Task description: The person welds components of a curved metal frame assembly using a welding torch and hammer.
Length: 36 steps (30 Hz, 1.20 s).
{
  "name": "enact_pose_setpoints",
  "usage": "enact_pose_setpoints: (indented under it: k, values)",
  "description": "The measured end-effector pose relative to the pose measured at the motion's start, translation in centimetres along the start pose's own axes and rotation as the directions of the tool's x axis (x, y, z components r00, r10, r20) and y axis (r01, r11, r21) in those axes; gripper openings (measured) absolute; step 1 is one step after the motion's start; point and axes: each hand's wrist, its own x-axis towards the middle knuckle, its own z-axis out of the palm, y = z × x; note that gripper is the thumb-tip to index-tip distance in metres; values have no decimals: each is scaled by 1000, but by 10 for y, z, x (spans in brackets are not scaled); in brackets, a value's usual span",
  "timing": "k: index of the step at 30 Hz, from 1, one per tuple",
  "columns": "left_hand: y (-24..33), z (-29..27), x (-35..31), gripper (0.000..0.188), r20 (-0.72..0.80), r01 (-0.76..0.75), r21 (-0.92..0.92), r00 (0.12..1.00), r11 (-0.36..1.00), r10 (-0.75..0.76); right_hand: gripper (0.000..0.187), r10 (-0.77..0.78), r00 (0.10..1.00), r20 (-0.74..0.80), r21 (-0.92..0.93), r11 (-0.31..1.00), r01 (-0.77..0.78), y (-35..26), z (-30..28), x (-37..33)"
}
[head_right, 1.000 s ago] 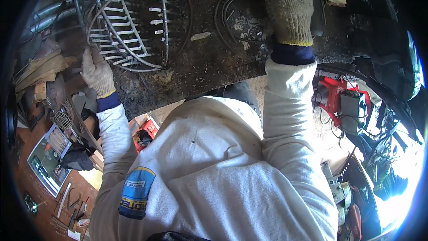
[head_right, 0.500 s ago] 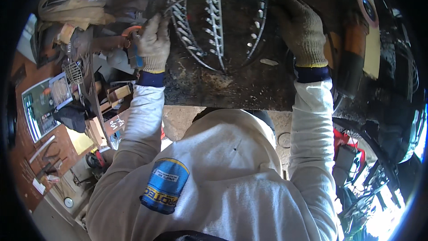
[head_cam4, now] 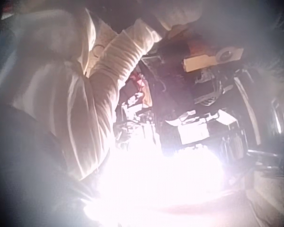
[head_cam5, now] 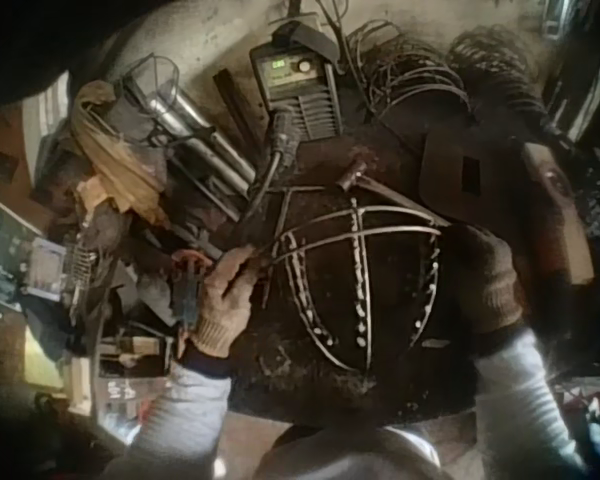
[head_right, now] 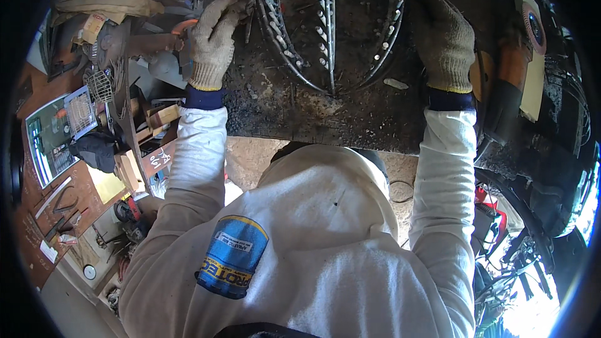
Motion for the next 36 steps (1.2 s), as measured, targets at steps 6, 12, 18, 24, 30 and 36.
enact_pose_setpoints:
  k: [6,12,18,24,30,36]
  values:
    - [-2,-3,-2,33,37,25,-78,999,997,-22,30,-11,1000,-10,-2,1000,11,2,2,-1]
    - [2,1,-4,34,93,18,193,995,981,-37,30,-33,999,-42,-25,999,32,2,4,-2]
    - [-1,3,-3,37,90,-46,311,996,949,19,28,-47,997,-64,-21,999,45,6,6,-2]
    - [1,1,-3,35,82,-108,351,993,930,84,26,-39,997,-67,-25,999,38,7,8,-1]
    - [2,4,-2,32,78,-46,304,997,951,23,25,-84,992,-91,-1,996,84,9,9,-2]
    - [3,20,2,23,-55,-114,409,987,906,149,25,-98,990,-98,1,995,98,8,10,0]
